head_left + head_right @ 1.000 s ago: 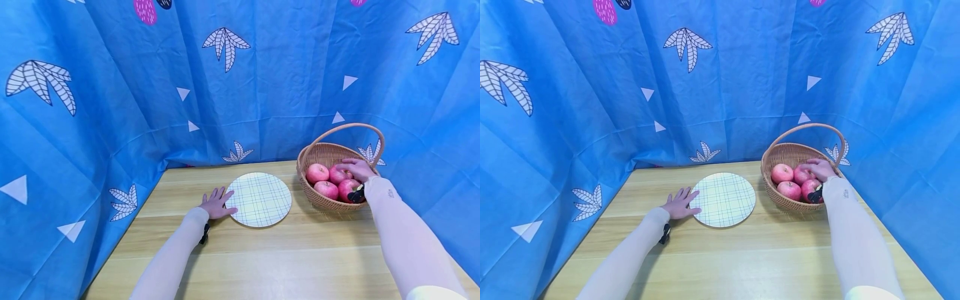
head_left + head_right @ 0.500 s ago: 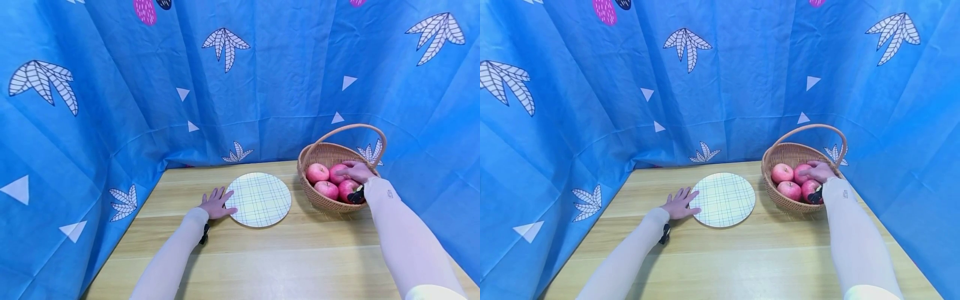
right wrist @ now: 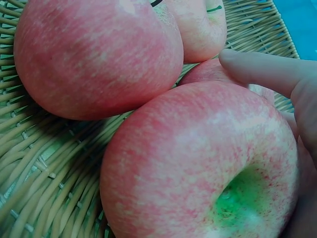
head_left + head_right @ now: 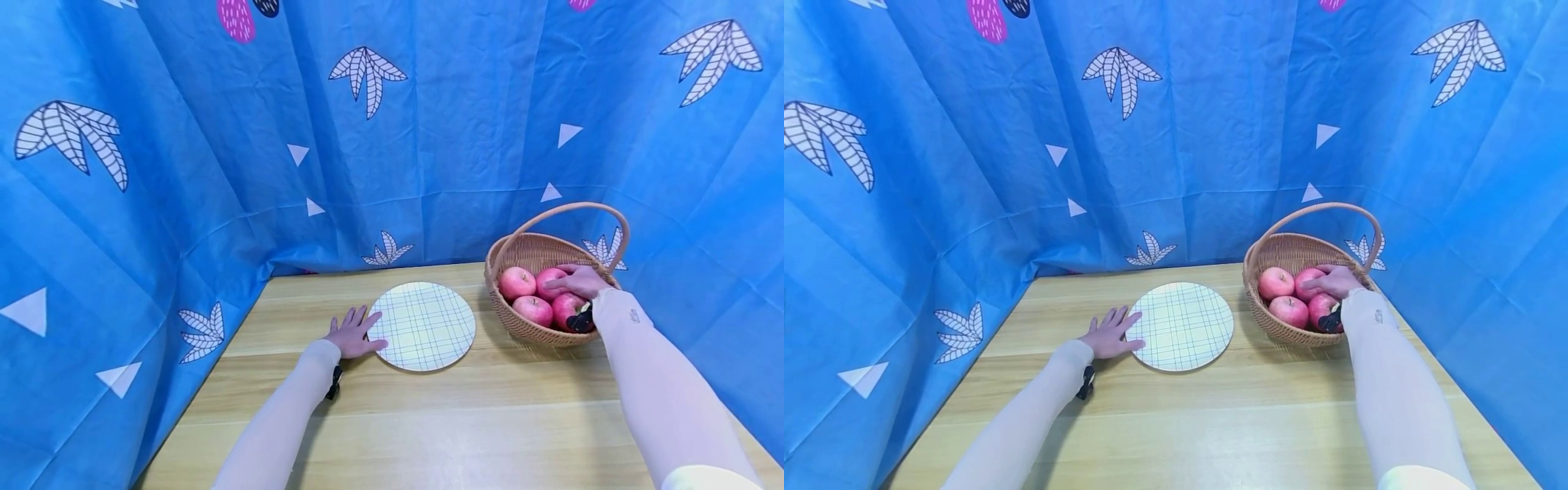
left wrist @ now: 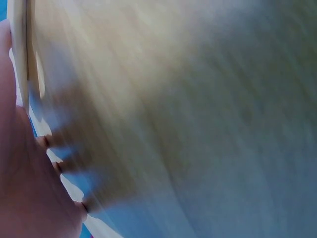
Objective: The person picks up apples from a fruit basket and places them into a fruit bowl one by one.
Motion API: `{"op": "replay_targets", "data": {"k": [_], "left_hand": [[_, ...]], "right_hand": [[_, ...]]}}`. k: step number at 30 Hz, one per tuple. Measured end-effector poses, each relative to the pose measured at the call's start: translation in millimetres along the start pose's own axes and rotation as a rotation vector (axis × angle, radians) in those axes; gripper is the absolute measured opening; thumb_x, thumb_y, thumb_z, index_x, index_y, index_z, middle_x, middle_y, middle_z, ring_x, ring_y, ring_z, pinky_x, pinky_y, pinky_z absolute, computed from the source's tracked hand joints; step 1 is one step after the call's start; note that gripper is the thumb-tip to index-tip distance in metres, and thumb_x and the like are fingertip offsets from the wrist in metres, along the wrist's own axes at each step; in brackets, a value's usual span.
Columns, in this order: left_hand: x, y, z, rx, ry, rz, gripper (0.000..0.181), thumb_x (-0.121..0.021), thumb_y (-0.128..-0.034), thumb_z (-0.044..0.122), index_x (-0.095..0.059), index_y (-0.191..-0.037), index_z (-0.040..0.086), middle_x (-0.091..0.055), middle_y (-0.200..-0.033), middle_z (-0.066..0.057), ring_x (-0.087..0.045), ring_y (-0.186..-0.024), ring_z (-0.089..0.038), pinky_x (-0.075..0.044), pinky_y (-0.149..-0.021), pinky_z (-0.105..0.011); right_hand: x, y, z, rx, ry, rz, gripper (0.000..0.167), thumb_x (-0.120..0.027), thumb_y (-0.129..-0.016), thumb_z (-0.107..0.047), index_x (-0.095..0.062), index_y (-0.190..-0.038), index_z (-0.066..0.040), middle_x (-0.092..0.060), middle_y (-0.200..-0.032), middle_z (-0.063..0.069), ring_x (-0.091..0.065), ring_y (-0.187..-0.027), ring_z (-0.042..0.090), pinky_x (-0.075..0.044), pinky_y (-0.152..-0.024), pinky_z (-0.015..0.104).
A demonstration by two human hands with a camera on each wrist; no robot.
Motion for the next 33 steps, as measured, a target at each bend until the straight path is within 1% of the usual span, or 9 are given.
{"op": "replay_targets", "data": {"k": [3, 7, 12, 16, 21, 24, 26, 29, 33], "left_hand": [[-3.5, -3.6, -3.7, 0.005, 0.000, -0.007, 0.092, -0.041, -0.0854, 0.085, -0.010, -0.161, 0.043, 0.001, -0.171, -0.007, 0.004, -0.157, -0.036, 0.002, -0.119, -0.069], [-9.5, -9.6, -9.2, 0.013, 0.000, -0.025, 0.095, -0.039, -0.0819, 0.090, -0.006, -0.160, 0.047, 0.005, -0.171, -0.004, 0.007, -0.157, -0.034, 0.003, -0.119, -0.068], [-10.3, -12.1, -10.6, 0.007, 0.011, -0.010, 0.096, -0.039, -0.0805, 0.091, -0.007, -0.160, 0.047, 0.003, -0.171, -0.003, 0.005, -0.157, -0.034, 0.003, -0.119, -0.069], [-10.2, -11.9, -10.7, 0.010, 0.009, -0.009, 0.096, -0.040, -0.0804, 0.091, -0.007, -0.160, 0.048, 0.004, -0.171, -0.003, 0.006, -0.157, -0.034, 0.003, -0.119, -0.069], [-8.8, -10.5, -9.8, 0.013, 0.021, -0.017, 0.097, -0.038, -0.0801, 0.092, -0.006, -0.160, 0.047, 0.005, -0.171, -0.003, 0.007, -0.157, -0.034, 0.005, -0.119, -0.068], [-8.6, -9.7, -9.1, 0.009, 0.021, -0.016, 0.098, -0.037, -0.0802, 0.092, -0.007, -0.161, 0.045, 0.005, -0.171, -0.005, 0.008, -0.157, -0.034, 0.006, -0.119, -0.069], [-8.7, -8.5, -8.3, 0.006, 0.014, -0.015, 0.098, -0.037, -0.0812, 0.091, -0.007, -0.161, 0.043, 0.005, -0.171, -0.006, 0.008, -0.157, -0.035, 0.006, -0.118, -0.069], [-6.2, -5.5, -5.3, 0.004, 0.010, -0.008, 0.097, -0.038, -0.0831, 0.089, -0.010, -0.162, 0.040, 0.002, -0.171, -0.008, 0.006, -0.156, -0.037, 0.006, -0.118, -0.070], [-1.9, -1.7, -1.7, 0.008, -0.007, 0.006, 0.093, -0.040, -0.0856, 0.086, -0.013, -0.162, 0.039, -0.001, -0.171, -0.008, 0.003, -0.156, -0.038, 0.002, -0.119, -0.070]], "right_hand": [[-1, -0.2, -1, 0.007, 0.024, -0.010, 0.089, -0.073, -0.089, -0.048, -0.037, -0.151, 0.004, -0.053, -0.141, 0.030, -0.055, -0.124, 0.040, -0.044, -0.102, 0.041], [-2, 0.2, -1, 0.002, 0.038, -0.030, 0.090, -0.073, -0.089, -0.046, -0.034, -0.152, 0.005, -0.051, -0.142, 0.031, -0.053, -0.125, 0.041, -0.043, -0.105, 0.046], [-1, -1.8, -1, -0.001, 0.056, -0.034, 0.097, -0.073, -0.088, -0.047, -0.028, -0.153, 0.009, -0.043, -0.147, 0.034, -0.047, -0.131, 0.047, -0.038, -0.111, 0.056], [-1, -3.5, 1, -0.013, 0.049, -0.029, 0.099, -0.075, -0.087, -0.047, -0.028, -0.152, 0.011, -0.041, -0.148, 0.035, -0.045, -0.132, 0.048, -0.037, -0.112, 0.057], [0, -1.7, 0, 0.001, 0.042, -0.011, 0.094, -0.074, -0.088, -0.045, -0.032, -0.151, 0.011, -0.043, -0.146, 0.036, -0.045, -0.132, 0.048, -0.036, -0.112, 0.056], [-1, -0.8, 1, 0.009, 0.040, -0.004, 0.090, -0.073, -0.089, -0.045, -0.034, -0.151, 0.008, -0.046, -0.145, 0.034, -0.048, -0.129, 0.046, -0.041, -0.108, 0.053], [-1, -1.2, 3, 0.014, 0.037, -0.003, 0.088, -0.073, -0.089, -0.046, -0.037, -0.150, 0.006, -0.050, -0.142, 0.033, -0.052, -0.124, 0.043, -0.046, -0.102, 0.046], [-5, -1.1, 7, -0.010, -0.024, -0.024, 0.083, -0.075, -0.088, -0.046, -0.042, -0.149, -0.001, -0.055, -0.138, 0.027, -0.060, -0.115, 0.033, -0.050, -0.091, 0.035], [-10, 1.3, 8, -0.041, -0.110, -0.071, 0.079, -0.075, -0.088, -0.045, -0.044, -0.148, -0.007, -0.057, -0.135, 0.022, -0.063, -0.105, 0.023, -0.053, -0.084, 0.029]]}}
Point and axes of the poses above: each hand's wrist, its own y-axis away from the middle knuckle, its own x-axis out of the back of the hand, z = x × y, the point moved 9 cm from there along -y, towards the middle knuckle
